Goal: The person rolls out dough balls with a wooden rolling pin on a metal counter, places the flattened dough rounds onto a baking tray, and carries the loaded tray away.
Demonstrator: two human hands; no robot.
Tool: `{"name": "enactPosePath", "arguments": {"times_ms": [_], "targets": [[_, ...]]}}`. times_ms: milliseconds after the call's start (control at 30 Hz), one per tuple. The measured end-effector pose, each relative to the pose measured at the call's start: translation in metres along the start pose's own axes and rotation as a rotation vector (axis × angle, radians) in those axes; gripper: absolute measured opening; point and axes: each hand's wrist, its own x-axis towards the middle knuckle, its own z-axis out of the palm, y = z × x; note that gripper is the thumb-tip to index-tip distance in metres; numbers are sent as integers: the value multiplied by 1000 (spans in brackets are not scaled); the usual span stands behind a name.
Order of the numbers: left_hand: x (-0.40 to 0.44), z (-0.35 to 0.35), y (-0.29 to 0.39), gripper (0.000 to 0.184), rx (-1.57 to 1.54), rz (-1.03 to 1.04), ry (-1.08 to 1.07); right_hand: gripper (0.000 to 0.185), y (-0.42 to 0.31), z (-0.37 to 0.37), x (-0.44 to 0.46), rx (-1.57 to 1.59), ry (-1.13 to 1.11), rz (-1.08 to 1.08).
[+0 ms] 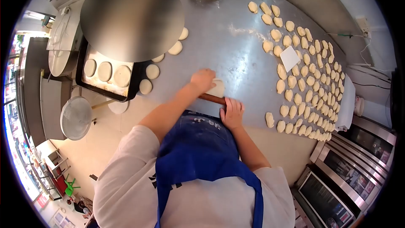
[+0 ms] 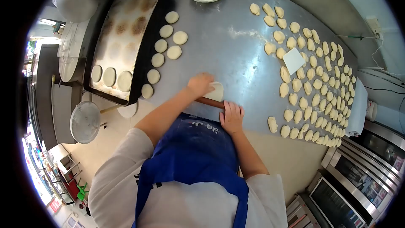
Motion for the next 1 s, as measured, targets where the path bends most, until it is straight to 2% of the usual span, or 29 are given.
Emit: {"name": "enactPosePath", "arguments": {"times_ms": [100,133,200,233,300,400,467,500,533,567,600,667,800,967,1000], "targets": [[-1,-11,-8,30,204,279,45,52,0,3,-1,-23,48,77],[7,24,-33,32,88,514,168,41,-3,-7,13,18,27,102],[-22,33,-30,40,-336,552,257,40,1,-17,24,31,-82,87],[-43,27,-24,32,-409,513,370,39,1,-20,26,47,-145,69],[-84,14,-25,21,-662,300,407,35,-3,-25,26,37,-102,40],[-122,-4,-57,14,-1257,27,471,33,2,-18,17,7,-48,38],[-133,-34,-109,17,-1271,-104,579,31,-3,-18,20,-41,-55,67],[-138,-58,-128,19,-1639,-23,632,31,-6,-17,21,-65,-57,81],[-145,-103,-135,19,-1825,-126,610,28,-5,-15,21,-81,-38,71],[-144,-128,-154,27,-1948,-254,630,29,-4,-12,20,-83,-27,65],[-140,-140,-186,35,-2007,-93,593,29,-4,-12,20,-87,-13,58],[-136,-174,-226,43,-2094,-187,587,29,-6,-13,20,-108,-17,86],[-100,-184,-301,43,-2137,-254,534,30,-18,-13,18,-165,-42,181],[-87,-179,-316,41,-2086,-487,455,29,-24,-9,17,-177,-21,221],[-88,-180,-312,42,-2086,-483,452,29,-26,-12,19,-177,-31,226]]}}
